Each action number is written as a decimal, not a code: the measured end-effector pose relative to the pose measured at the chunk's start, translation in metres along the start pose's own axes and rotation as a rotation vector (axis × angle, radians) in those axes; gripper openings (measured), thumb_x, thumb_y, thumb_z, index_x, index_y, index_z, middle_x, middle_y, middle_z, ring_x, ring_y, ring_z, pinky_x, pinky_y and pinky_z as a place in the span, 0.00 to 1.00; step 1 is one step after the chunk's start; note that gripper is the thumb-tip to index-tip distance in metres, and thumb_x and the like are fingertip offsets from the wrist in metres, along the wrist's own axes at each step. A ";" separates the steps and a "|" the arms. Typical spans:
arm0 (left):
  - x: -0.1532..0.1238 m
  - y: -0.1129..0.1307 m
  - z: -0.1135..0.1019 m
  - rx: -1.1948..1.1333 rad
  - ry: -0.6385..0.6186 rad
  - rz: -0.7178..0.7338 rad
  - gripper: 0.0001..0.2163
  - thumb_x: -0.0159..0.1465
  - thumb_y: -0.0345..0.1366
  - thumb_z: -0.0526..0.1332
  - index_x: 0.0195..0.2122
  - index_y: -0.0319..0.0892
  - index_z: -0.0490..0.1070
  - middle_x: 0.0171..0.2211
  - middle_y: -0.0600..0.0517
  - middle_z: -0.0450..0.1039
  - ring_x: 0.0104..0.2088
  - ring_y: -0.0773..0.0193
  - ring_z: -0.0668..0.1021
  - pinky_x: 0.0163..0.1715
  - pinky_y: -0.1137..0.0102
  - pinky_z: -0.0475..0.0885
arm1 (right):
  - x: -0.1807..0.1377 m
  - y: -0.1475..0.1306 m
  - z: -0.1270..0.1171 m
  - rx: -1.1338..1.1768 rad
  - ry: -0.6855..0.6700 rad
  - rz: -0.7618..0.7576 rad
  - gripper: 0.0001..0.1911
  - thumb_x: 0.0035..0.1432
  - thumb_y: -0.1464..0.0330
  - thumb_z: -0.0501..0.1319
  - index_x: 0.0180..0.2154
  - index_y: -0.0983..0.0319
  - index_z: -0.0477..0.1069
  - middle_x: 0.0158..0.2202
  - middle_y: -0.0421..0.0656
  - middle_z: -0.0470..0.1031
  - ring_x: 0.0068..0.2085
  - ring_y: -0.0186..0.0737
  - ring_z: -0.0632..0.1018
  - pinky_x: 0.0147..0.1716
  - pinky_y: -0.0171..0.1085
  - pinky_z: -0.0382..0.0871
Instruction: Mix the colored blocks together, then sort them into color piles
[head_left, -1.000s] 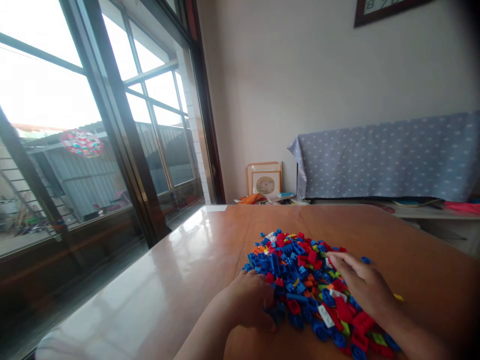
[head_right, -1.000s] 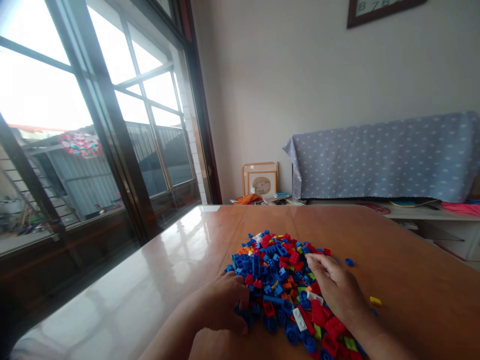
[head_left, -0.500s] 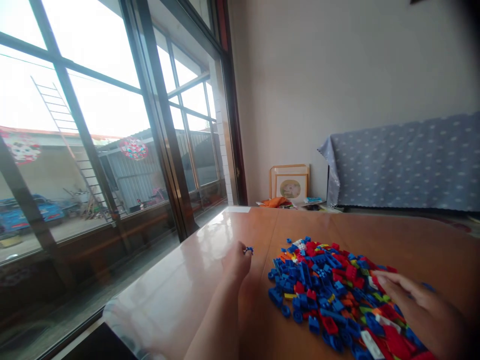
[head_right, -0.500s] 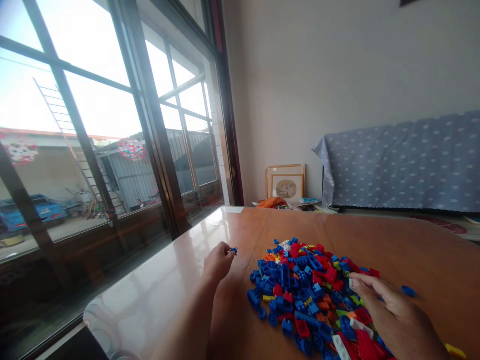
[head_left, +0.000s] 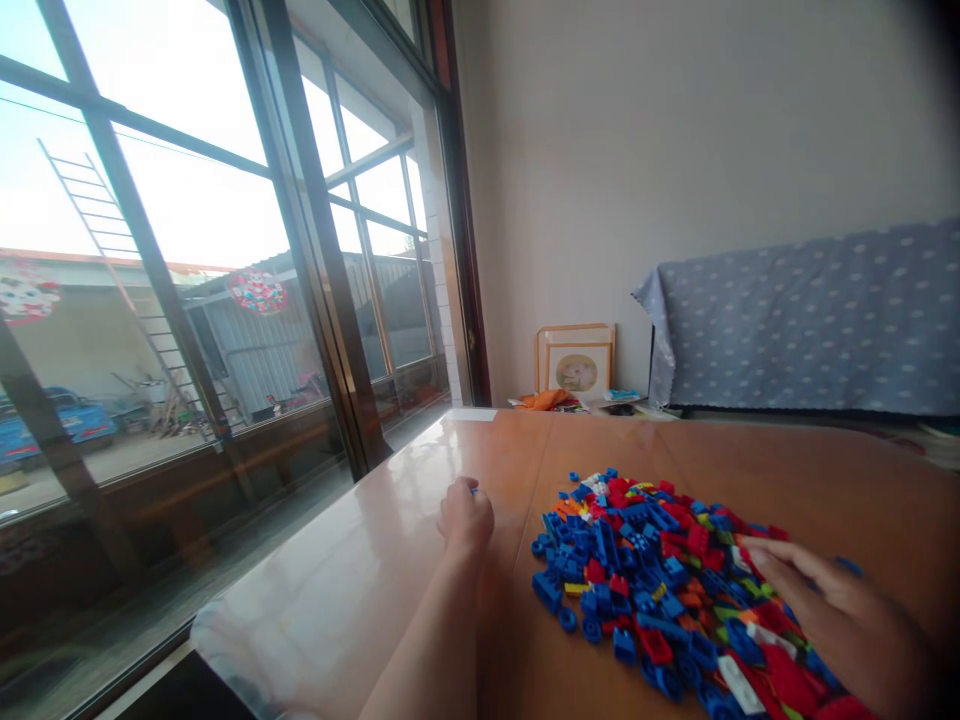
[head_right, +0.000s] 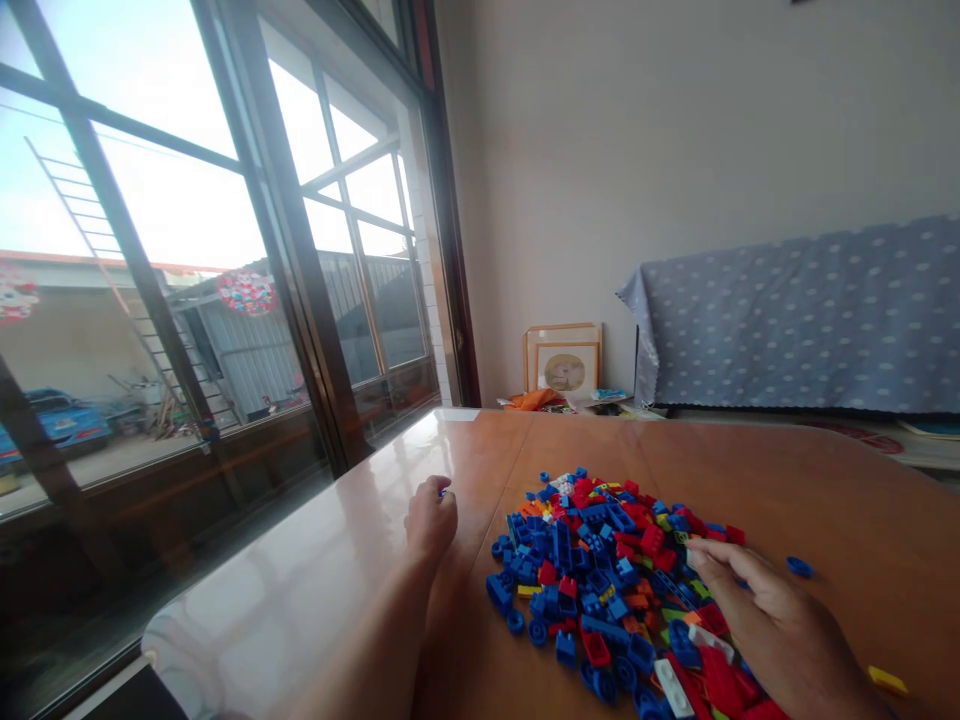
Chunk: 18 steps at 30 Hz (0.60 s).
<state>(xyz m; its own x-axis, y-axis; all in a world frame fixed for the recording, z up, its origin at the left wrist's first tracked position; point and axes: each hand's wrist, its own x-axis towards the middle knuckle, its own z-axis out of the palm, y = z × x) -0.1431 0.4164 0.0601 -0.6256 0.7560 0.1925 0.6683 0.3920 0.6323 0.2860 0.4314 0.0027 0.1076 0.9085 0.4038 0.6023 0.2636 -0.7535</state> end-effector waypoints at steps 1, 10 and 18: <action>-0.006 0.006 0.003 -0.015 -0.013 0.065 0.17 0.66 0.34 0.51 0.55 0.45 0.70 0.56 0.42 0.72 0.57 0.47 0.72 0.54 0.55 0.66 | -0.001 -0.008 -0.001 -0.009 -0.034 0.032 0.17 0.59 0.48 0.58 0.41 0.46 0.80 0.41 0.50 0.83 0.42 0.53 0.83 0.43 0.46 0.74; -0.075 0.058 0.015 -0.112 -0.443 0.871 0.16 0.70 0.48 0.55 0.56 0.57 0.75 0.57 0.51 0.73 0.58 0.53 0.71 0.59 0.59 0.66 | -0.004 -0.027 -0.004 -0.029 -0.052 0.037 0.24 0.59 0.46 0.55 0.44 0.54 0.79 0.43 0.42 0.83 0.46 0.51 0.81 0.46 0.43 0.75; -0.085 0.061 0.022 -0.030 -0.438 0.982 0.20 0.62 0.54 0.64 0.53 0.57 0.76 0.55 0.50 0.73 0.58 0.46 0.70 0.59 0.50 0.65 | -0.007 -0.035 -0.008 0.010 -0.117 0.130 0.21 0.59 0.48 0.58 0.43 0.52 0.79 0.42 0.42 0.83 0.43 0.50 0.83 0.36 0.40 0.77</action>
<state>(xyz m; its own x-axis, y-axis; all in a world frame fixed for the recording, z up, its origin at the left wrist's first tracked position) -0.0405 0.3877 0.0655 0.3818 0.8577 0.3443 0.7864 -0.4971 0.3666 0.2705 0.4130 0.0308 0.0904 0.9666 0.2399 0.5811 0.1444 -0.8009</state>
